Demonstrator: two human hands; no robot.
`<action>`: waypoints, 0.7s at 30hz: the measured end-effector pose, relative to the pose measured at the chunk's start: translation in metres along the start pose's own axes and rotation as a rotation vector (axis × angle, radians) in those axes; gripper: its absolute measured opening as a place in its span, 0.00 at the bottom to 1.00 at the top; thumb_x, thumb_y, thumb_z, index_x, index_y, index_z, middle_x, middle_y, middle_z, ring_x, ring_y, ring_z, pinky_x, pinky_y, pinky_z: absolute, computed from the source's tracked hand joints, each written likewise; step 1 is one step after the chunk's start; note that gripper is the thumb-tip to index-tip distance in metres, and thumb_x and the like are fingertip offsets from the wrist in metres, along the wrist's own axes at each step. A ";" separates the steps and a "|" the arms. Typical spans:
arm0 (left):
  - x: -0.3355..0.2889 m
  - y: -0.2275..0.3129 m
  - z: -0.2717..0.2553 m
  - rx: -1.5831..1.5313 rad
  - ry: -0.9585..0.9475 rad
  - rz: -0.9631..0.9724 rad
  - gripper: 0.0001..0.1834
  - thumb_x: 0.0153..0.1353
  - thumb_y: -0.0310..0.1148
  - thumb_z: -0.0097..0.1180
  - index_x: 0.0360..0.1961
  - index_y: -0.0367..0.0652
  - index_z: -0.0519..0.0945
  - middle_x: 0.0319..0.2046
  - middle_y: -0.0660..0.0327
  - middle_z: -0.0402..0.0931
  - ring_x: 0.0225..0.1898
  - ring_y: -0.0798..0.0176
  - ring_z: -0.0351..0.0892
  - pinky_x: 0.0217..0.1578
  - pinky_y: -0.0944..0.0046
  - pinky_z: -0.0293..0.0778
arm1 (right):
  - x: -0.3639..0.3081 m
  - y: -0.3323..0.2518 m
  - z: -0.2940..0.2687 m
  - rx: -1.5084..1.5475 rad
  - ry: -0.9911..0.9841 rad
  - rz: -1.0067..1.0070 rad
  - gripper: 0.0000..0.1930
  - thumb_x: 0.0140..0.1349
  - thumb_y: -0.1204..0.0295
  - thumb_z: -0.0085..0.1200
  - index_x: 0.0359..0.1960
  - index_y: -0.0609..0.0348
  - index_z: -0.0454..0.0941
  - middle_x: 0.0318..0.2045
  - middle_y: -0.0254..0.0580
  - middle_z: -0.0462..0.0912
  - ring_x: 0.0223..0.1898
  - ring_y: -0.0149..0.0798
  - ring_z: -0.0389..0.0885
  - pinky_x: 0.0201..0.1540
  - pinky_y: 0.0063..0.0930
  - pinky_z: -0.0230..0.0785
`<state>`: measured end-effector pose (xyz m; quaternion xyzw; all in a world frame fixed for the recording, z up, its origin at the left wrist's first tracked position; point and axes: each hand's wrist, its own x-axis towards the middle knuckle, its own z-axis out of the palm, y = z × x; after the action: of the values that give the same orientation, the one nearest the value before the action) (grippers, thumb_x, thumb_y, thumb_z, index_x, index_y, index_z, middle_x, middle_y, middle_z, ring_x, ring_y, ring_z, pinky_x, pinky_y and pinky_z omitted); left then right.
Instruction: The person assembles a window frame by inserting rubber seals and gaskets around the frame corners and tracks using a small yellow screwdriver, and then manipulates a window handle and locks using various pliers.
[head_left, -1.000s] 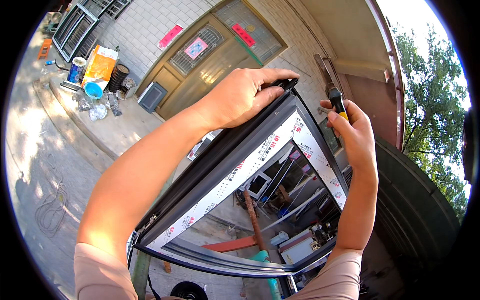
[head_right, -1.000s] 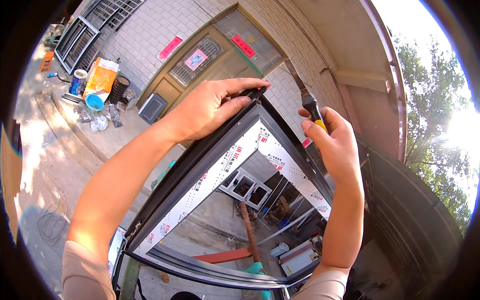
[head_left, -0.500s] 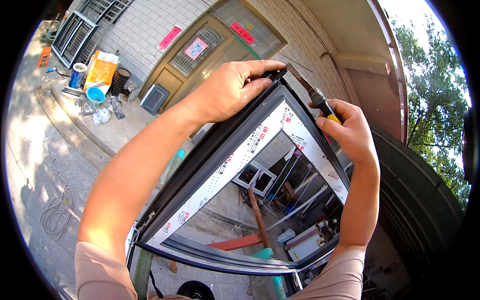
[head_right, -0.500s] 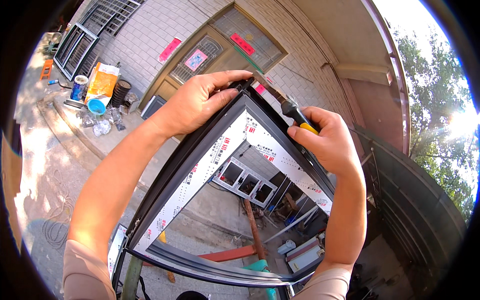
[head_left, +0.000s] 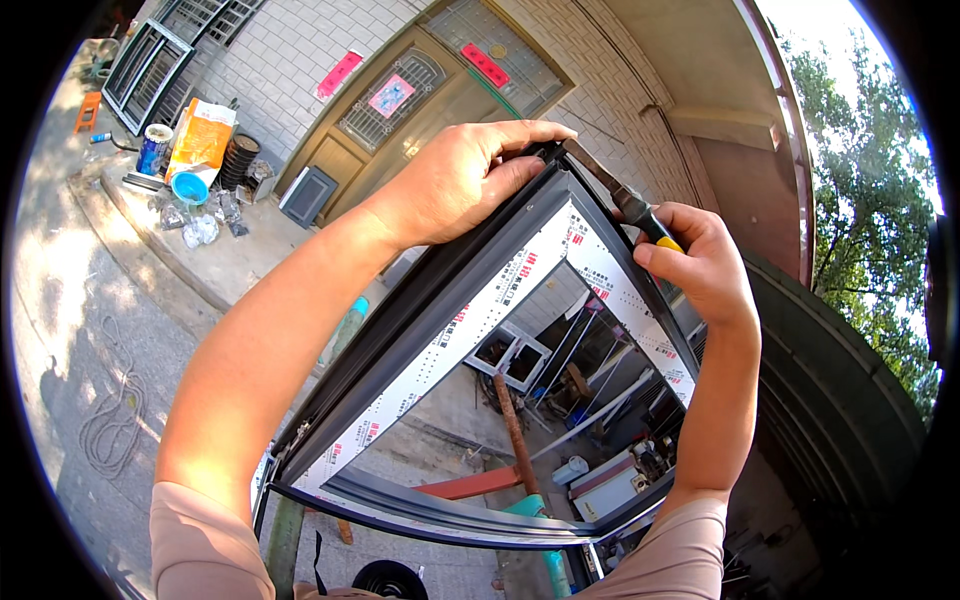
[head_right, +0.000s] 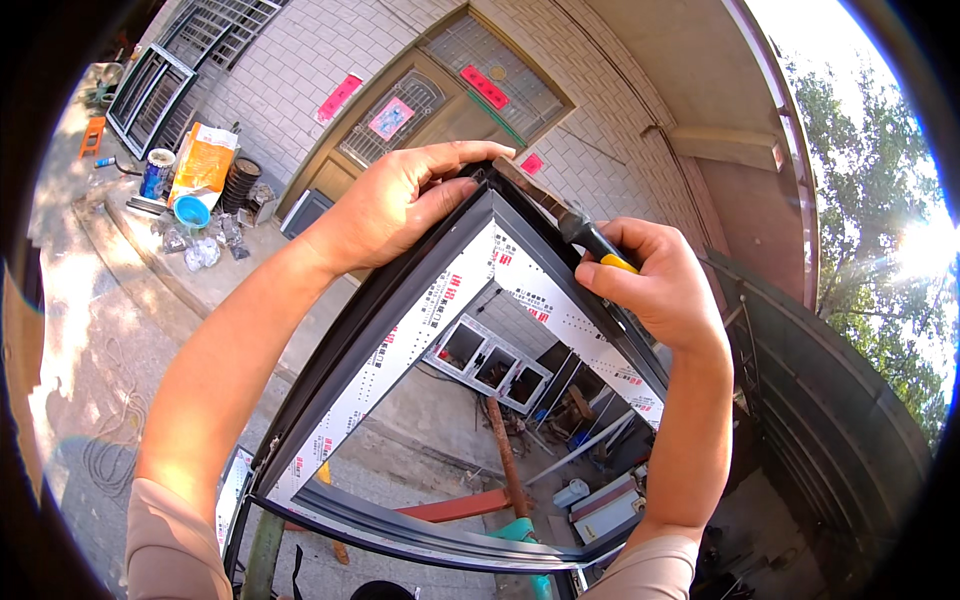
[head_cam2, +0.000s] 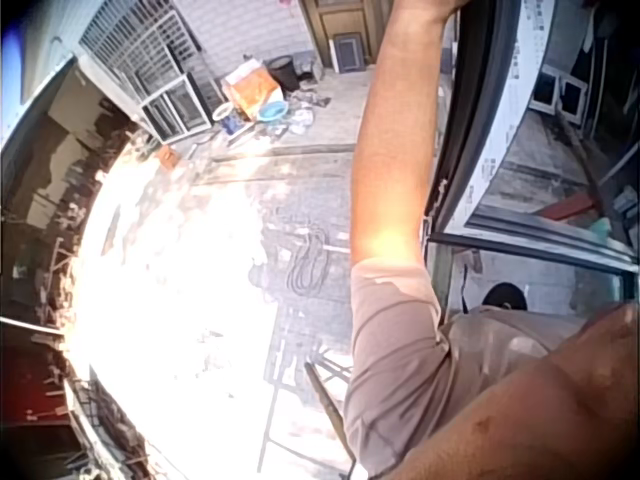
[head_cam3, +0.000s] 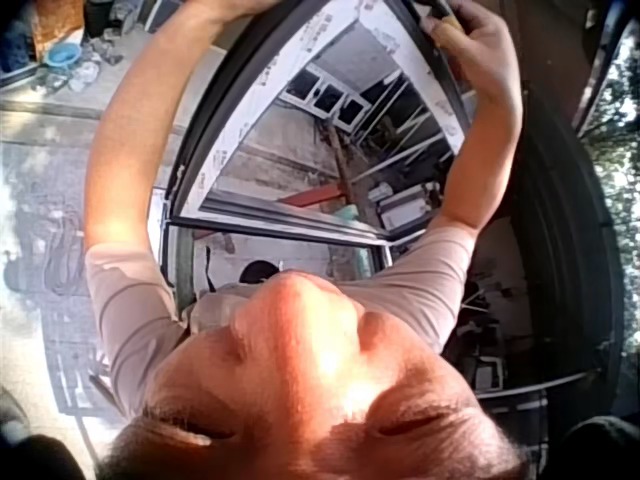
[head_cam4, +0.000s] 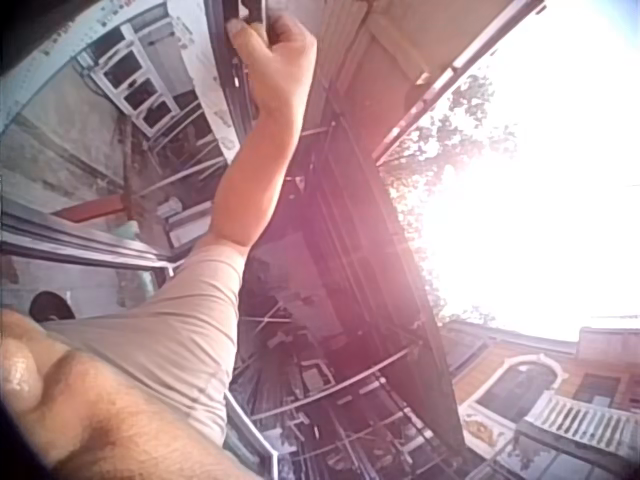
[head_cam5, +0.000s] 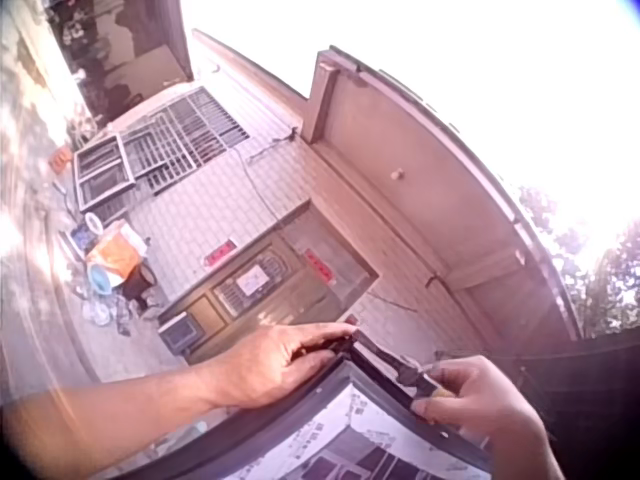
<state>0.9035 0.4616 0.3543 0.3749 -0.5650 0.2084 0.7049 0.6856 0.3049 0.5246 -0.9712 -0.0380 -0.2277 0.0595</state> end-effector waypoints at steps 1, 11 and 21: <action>0.000 0.000 -0.001 -0.003 -0.003 -0.002 0.24 0.79 0.30 0.57 0.73 0.38 0.79 0.60 0.53 0.87 0.57 0.67 0.85 0.61 0.64 0.80 | 0.000 0.002 0.002 0.031 0.011 -0.023 0.14 0.61 0.68 0.72 0.42 0.68 0.88 0.32 0.30 0.84 0.34 0.22 0.76 0.40 0.23 0.71; 0.000 -0.002 0.000 0.027 0.013 0.058 0.24 0.80 0.31 0.57 0.74 0.38 0.78 0.60 0.54 0.87 0.57 0.68 0.85 0.60 0.65 0.80 | 0.007 0.004 0.001 0.082 0.054 -0.012 0.13 0.64 0.70 0.69 0.46 0.66 0.90 0.32 0.27 0.82 0.34 0.21 0.75 0.39 0.20 0.66; -0.004 -0.007 0.000 0.150 0.040 0.023 0.32 0.80 0.30 0.57 0.82 0.42 0.68 0.57 0.55 0.87 0.54 0.69 0.84 0.59 0.67 0.79 | 0.010 0.011 -0.005 0.062 0.017 -0.004 0.13 0.61 0.71 0.69 0.46 0.65 0.91 0.34 0.29 0.85 0.36 0.21 0.76 0.42 0.19 0.69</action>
<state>0.9069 0.4576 0.3485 0.4156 -0.5379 0.2656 0.6836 0.6933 0.2940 0.5322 -0.9669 -0.0465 -0.2345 0.0894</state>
